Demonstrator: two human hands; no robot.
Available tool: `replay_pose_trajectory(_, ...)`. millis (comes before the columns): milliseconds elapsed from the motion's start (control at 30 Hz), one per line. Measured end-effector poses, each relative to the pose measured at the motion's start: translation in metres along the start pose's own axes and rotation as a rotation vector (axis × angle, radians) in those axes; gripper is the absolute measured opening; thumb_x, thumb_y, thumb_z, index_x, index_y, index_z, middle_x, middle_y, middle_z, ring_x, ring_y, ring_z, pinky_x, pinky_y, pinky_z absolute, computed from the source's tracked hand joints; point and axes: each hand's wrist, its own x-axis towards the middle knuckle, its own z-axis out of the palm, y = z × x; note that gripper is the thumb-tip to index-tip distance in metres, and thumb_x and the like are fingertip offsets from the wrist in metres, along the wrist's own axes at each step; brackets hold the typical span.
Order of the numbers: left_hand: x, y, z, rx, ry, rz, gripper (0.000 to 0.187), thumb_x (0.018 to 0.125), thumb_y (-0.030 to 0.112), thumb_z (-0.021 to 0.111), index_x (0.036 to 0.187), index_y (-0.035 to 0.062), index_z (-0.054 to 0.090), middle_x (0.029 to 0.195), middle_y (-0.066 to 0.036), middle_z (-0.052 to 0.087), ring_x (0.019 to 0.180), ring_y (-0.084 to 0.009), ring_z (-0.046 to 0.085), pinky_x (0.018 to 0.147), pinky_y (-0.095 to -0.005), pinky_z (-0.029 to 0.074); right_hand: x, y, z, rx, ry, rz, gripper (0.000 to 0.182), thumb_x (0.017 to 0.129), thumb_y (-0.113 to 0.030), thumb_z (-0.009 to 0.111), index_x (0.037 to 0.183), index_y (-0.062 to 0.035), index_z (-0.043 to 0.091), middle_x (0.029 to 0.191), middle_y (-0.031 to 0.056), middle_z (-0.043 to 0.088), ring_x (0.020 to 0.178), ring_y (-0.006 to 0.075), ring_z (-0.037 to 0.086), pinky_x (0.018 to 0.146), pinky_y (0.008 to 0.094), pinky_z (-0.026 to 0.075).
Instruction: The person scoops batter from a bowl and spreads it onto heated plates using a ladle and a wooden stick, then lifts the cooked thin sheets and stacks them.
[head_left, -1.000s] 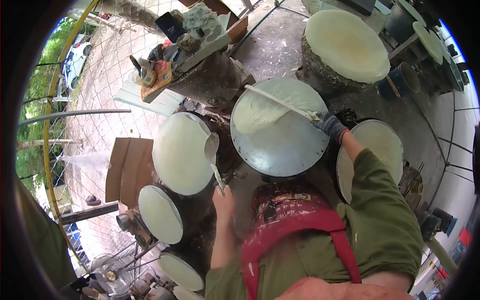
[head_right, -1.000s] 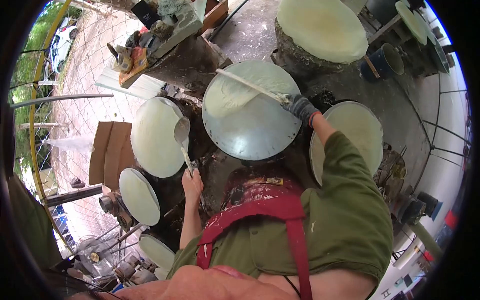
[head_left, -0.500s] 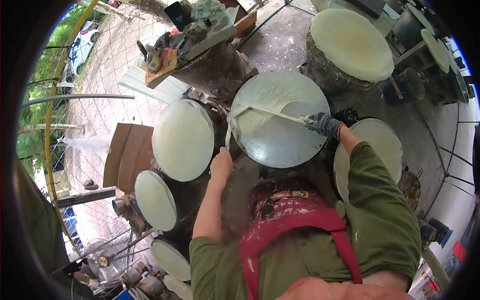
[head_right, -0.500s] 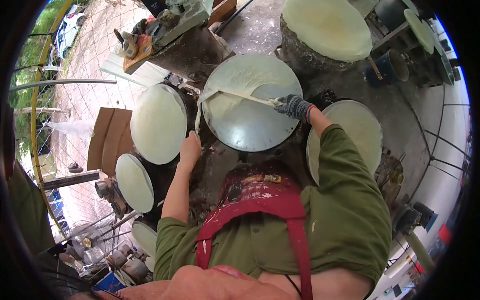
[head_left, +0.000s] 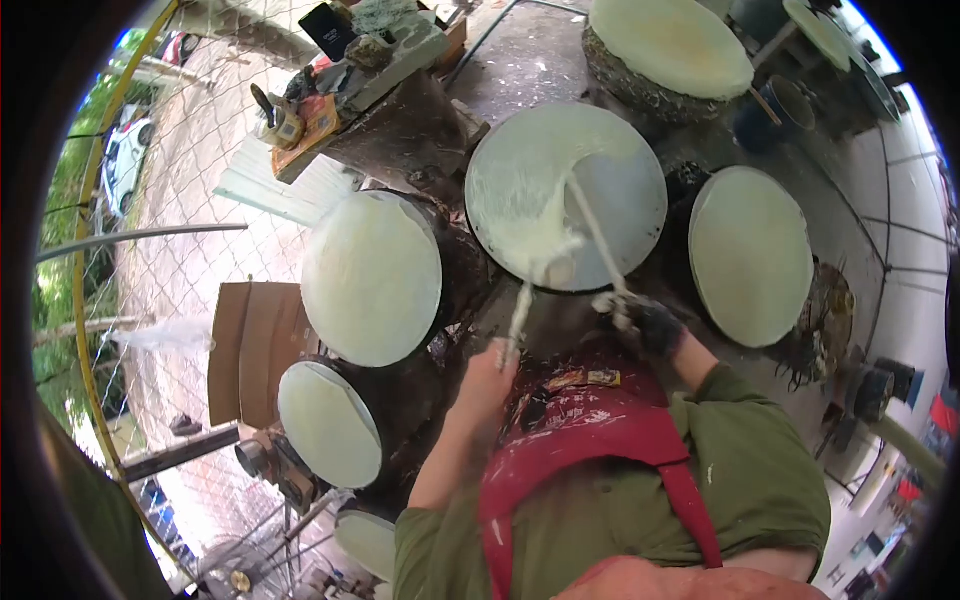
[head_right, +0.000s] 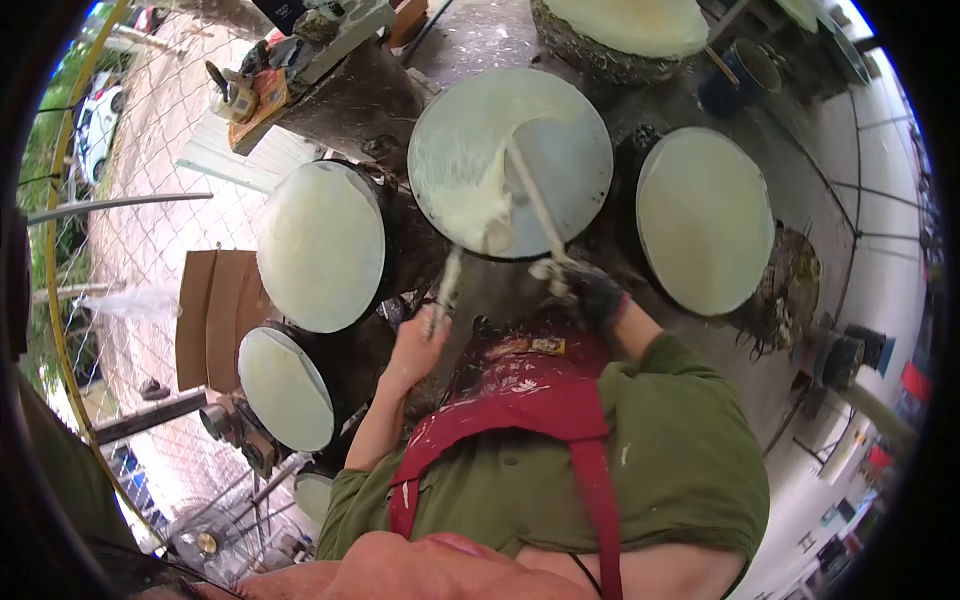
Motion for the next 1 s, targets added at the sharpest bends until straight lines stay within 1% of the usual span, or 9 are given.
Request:
replay_pose_trajectory(133, -0.018, -0.032, -0.045, -0.301, 0.399, 0.203, 0.017, 0.089, 0.014, 0.053, 0.094, -0.002, 0.055, 0.067, -0.003, 0.054, 0.061, -0.0084, 0.048, 0.053, -0.0267, 0.041, 0.138, 0.071, 0.059, -0.261, 0.368, -0.247, 0.035, 0.086, -0.03, 0.055, 0.11, -0.0051, 0.054, 0.071, 0.0075, 0.058, 0.06, 0.0167, 0.056, 0.05, 0.0284, 0.044)
replay_pose_trajectory(200, -0.028, -0.043, -0.065, -0.53, 0.41, 0.094, 0.016, 0.09, 0.013, 0.051, 0.091, -0.0024, 0.056, 0.067, -0.001, 0.052, 0.058, -0.006, 0.045, 0.052, -0.0223, 0.038, 0.206, 0.115, 0.009, -0.808, 0.747, -0.338, 0.023, 0.087, -0.029, 0.055, 0.098, -0.009, 0.057, 0.064, 0.003, 0.055, 0.055, 0.0133, 0.054, 0.05, 0.0275, 0.043)
replay_pose_trajectory(267, -0.038, -0.06, -0.078, -0.634, 0.369, 0.086, 0.015, 0.09, 0.013, 0.05, 0.091, -0.0011, 0.056, 0.067, 0.0, 0.052, 0.058, -0.0049, 0.044, 0.051, -0.0213, 0.037, 0.261, 0.16, -0.074, -0.919, 1.002, -0.395, 0.02, 0.088, -0.029, 0.054, 0.092, -0.0099, 0.058, 0.06, 0.0017, 0.054, 0.051, 0.0124, 0.052, 0.047, 0.0282, 0.042)
replay_pose_trajectory(400, -0.057, -0.096, -0.075, -0.621, 0.357, 0.054, 0.011, 0.092, 0.014, 0.048, 0.088, 0.0038, 0.05, 0.06, 0.003, 0.043, 0.048, -0.0029, 0.038, 0.042, -0.0189, 0.031, 0.198, 0.148, -0.096, -0.972, 1.272, -0.542, 0.017, 0.088, -0.028, 0.054, 0.085, -0.0119, 0.058, 0.055, 0.0012, 0.05, 0.041, 0.0131, 0.047, 0.038, 0.0312, 0.038)
replay_pose_trajectory(567, -0.081, -0.098, -0.064, -0.886, 0.291, -0.045, 0.005, 0.091, 0.011, 0.049, 0.089, 0.0067, 0.049, 0.058, 0.006, 0.039, 0.044, -0.0014, 0.035, 0.037, -0.0165, 0.027, 0.107, 0.088, -0.004, -0.312, 0.997, -0.312, 0.023, 0.089, -0.033, 0.05, 0.086, -0.0123, 0.058, 0.061, 0.0034, 0.055, 0.046, 0.0153, 0.052, 0.043, 0.0317, 0.041)
replay_pose_trajectory(667, -0.084, -0.091, -0.051, -0.887, 0.303, -0.037, 0.004, 0.091, 0.011, 0.049, 0.09, 0.0065, 0.049, 0.058, 0.006, 0.039, 0.042, -0.0014, 0.034, 0.036, -0.0166, 0.027, 0.117, 0.116, -0.019, -1.764, 1.04, -0.744, 0.025, 0.086, -0.031, 0.047, 0.09, -0.0096, 0.06, 0.077, 0.0141, 0.061, 0.069, 0.0283, 0.059, 0.059, 0.0391, 0.045)
replay_pose_trajectory(767, -0.084, -0.067, -0.039, -0.835, 0.338, -0.067, 0.005, 0.091, 0.011, 0.048, 0.09, 0.0063, 0.048, 0.057, 0.006, 0.038, 0.04, -0.0017, 0.033, 0.035, -0.0171, 0.026, 0.085, 0.095, -0.005, -1.696, 1.232, -0.299, 0.027, 0.083, -0.027, 0.048, 0.089, -0.0041, 0.061, 0.09, 0.0213, 0.06, 0.09, 0.0378, 0.056, 0.075, 0.0456, 0.045)
replay_pose_trajectory(933, -0.08, -0.024, -0.006, -0.771, 0.399, -0.106, 0.006, 0.091, 0.012, 0.047, 0.09, 0.0057, 0.048, 0.055, 0.005, 0.039, 0.038, -0.0033, 0.033, 0.034, -0.0182, 0.026, 0.042, 0.021, -0.06, -1.26, 1.152, -0.31, 0.026, 0.086, -0.03, 0.048, 0.093, -0.0083, 0.059, 0.083, 0.0203, 0.061, 0.078, 0.0381, 0.058, 0.065, 0.0456, 0.045)
replay_pose_trajectory(1000, -0.08, -0.004, 0.007, -0.744, 0.421, -0.126, 0.008, 0.091, 0.012, 0.047, 0.089, 0.0047, 0.048, 0.054, 0.003, 0.04, 0.038, -0.0041, 0.034, 0.034, -0.0188, 0.026, 0.036, 0.026, -0.069, -1.464, 1.034, -0.382, 0.024, 0.086, -0.03, 0.048, 0.091, -0.0089, 0.057, 0.079, 0.0196, 0.061, 0.071, 0.0382, 0.059, 0.06, 0.0458, 0.044)
